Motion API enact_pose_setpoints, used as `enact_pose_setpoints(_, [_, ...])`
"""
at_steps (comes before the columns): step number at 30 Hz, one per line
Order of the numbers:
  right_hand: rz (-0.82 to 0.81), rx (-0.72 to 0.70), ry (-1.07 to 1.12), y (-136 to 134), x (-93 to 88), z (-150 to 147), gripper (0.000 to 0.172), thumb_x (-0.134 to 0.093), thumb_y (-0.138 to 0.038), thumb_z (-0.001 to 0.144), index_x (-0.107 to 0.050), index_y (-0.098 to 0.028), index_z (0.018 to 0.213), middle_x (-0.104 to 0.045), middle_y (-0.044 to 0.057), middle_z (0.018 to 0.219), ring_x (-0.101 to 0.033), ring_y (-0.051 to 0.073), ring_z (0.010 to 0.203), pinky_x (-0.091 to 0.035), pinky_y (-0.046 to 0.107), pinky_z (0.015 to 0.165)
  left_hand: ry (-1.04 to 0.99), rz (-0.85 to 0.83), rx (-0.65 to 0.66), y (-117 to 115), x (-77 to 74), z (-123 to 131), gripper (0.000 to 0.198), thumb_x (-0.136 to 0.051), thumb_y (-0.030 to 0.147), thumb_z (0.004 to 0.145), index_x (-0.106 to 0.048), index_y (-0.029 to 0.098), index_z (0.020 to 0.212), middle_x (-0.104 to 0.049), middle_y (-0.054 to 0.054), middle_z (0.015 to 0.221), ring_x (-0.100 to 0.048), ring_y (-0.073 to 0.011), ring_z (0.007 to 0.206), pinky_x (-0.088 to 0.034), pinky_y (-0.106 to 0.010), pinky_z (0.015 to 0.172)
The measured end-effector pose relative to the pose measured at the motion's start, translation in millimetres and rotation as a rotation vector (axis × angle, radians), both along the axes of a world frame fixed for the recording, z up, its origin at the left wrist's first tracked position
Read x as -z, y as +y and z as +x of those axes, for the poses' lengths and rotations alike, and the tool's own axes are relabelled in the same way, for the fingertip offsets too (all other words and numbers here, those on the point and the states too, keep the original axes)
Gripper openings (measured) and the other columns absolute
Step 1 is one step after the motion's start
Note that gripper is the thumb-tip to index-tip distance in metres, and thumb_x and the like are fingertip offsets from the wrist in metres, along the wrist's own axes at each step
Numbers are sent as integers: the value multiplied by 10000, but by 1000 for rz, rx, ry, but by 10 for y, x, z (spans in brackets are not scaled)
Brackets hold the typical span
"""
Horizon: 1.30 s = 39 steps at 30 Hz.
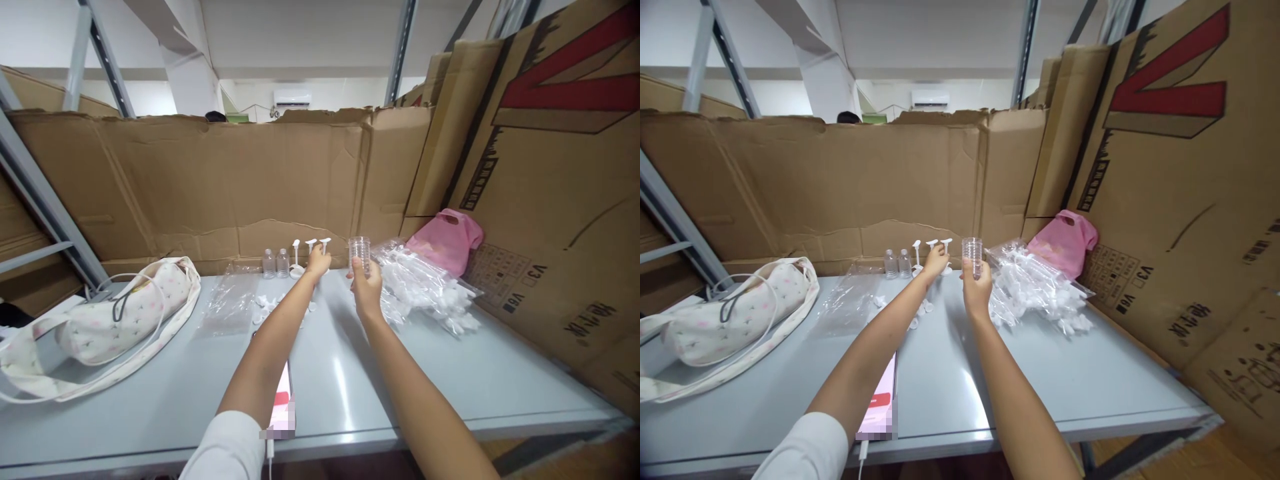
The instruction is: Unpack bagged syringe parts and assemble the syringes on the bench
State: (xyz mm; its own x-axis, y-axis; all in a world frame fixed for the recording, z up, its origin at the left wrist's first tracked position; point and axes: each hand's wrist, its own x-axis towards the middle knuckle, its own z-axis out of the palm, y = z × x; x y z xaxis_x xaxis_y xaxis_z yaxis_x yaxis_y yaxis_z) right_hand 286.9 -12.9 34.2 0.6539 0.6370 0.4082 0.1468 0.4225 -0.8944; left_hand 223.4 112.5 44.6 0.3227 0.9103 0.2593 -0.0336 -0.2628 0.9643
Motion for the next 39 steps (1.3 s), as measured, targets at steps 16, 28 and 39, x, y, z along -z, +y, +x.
enact_pose_setpoints(16, [-69,-816,385,-151,-61,-398,311,-707,-419,605,-541,-231,788,-632,2,833,-599,155,758,-471,287,681,537,620,-189,-1395,-188,-1183,329,-548,340,795,-500,219,1098,-527,-86,1065,-549,-223,912,-433,-352,792])
enact_pose_setpoints(28, [-423,-1626,237,-385,-136,-522,848,-113,-782,745,-465,-163,1206,-663,165,998,-672,248,733,-478,343,611,653,938,-328,-1506,137,-2153,206,-417,311,900,-460,188,1058,-577,-64,974,-564,-145,771,-460,-294,728])
enact_pose_setpoints(39, [-632,-1940,182,-365,-129,-432,556,-289,-495,860,-421,-101,1230,-691,126,705,-492,107,309,-298,179,304,581,1220,-157,-1677,211,-2036,288,-358,417,892,-486,159,887,-535,-43,694,-487,-155,616,-361,-273,574])
